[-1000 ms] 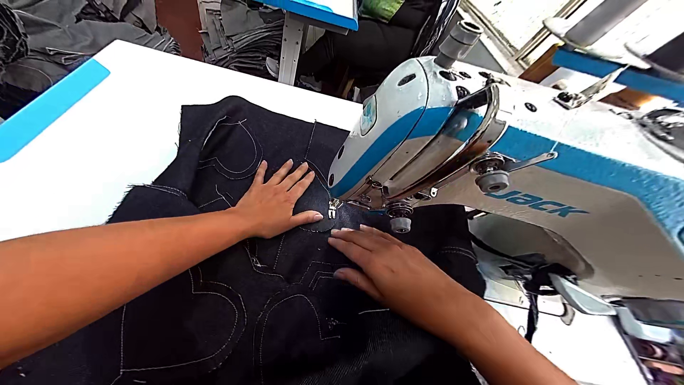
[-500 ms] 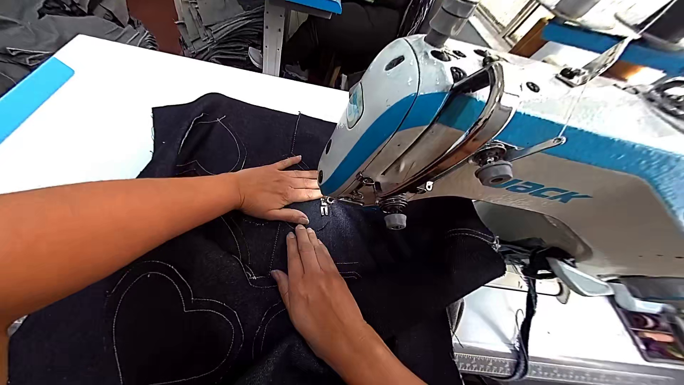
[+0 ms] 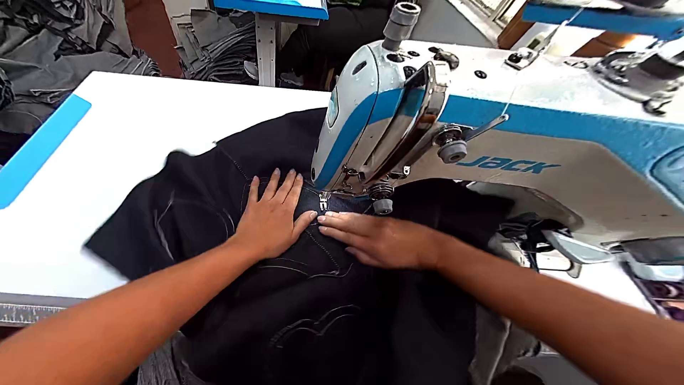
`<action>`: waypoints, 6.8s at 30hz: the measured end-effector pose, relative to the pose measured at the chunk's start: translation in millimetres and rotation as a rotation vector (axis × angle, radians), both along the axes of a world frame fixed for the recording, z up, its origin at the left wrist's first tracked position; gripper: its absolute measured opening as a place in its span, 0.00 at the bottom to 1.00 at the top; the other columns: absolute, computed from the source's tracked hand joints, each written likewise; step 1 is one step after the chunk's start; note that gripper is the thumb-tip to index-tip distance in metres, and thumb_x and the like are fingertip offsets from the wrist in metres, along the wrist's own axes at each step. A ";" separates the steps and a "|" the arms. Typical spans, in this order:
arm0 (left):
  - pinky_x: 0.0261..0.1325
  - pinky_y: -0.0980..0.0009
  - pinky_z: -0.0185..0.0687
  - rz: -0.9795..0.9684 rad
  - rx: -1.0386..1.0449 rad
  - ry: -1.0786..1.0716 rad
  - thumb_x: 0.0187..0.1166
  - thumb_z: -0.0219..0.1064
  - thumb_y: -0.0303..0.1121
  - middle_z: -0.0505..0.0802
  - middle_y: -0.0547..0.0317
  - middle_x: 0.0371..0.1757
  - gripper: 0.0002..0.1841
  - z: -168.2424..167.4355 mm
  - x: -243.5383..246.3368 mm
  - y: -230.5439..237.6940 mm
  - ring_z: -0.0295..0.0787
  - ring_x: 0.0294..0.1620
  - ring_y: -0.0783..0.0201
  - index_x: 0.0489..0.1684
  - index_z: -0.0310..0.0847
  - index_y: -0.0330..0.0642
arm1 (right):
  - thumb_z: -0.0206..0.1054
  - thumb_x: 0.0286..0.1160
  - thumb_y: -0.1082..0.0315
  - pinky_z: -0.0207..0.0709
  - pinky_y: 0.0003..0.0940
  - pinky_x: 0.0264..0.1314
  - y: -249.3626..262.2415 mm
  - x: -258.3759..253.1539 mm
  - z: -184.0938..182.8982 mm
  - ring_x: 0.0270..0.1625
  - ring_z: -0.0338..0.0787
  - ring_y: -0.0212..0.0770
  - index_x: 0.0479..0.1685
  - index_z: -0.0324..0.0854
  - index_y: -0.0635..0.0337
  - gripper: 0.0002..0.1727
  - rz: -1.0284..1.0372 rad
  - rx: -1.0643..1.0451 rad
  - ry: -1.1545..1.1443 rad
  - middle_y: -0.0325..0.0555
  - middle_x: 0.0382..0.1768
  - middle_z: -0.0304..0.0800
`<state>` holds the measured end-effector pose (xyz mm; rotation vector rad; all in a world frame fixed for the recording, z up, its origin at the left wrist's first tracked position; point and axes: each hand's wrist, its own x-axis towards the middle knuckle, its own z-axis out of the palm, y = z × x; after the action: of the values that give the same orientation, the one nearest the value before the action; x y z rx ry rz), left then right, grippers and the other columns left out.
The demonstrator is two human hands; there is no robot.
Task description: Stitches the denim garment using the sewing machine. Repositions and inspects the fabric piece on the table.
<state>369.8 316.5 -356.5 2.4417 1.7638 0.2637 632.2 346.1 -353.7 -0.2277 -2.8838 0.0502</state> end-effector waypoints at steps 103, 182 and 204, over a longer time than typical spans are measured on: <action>0.95 0.48 0.41 -0.836 0.091 0.082 0.92 0.38 0.57 0.63 0.45 0.93 0.38 -2.3 -52.2 22.1 0.50 0.96 0.55 0.90 0.58 0.35 | 0.53 0.87 0.60 0.79 0.41 0.75 -138.3 -104.6 -34.7 0.71 0.89 0.48 0.65 0.87 0.63 0.23 -0.921 0.149 0.279 0.50 0.66 0.92; 0.88 0.26 0.23 0.045 -0.055 -0.038 0.84 0.41 0.70 0.53 0.47 0.96 0.47 0.8 15.8 -18.8 0.38 0.97 0.41 0.96 0.48 0.44 | 0.54 0.88 0.53 0.74 0.42 0.81 -12.2 9.8 20.5 0.79 0.83 0.46 0.74 0.83 0.54 0.25 -0.068 0.096 -0.096 0.44 0.75 0.85; 0.84 0.33 0.53 -0.852 0.027 0.025 0.82 0.43 0.68 0.69 0.47 0.90 0.44 10.9 -41.6 90.5 0.56 0.93 0.42 0.88 0.64 0.43 | 0.54 0.87 0.54 0.82 0.42 0.70 -116.7 -118.3 -21.6 0.69 0.90 0.52 0.63 0.88 0.66 0.26 -0.930 0.198 0.174 0.56 0.66 0.91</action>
<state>328.3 407.0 -345.6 2.9341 0.5910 0.1583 513.9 229.4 -375.3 -1.3866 -2.3167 -0.3559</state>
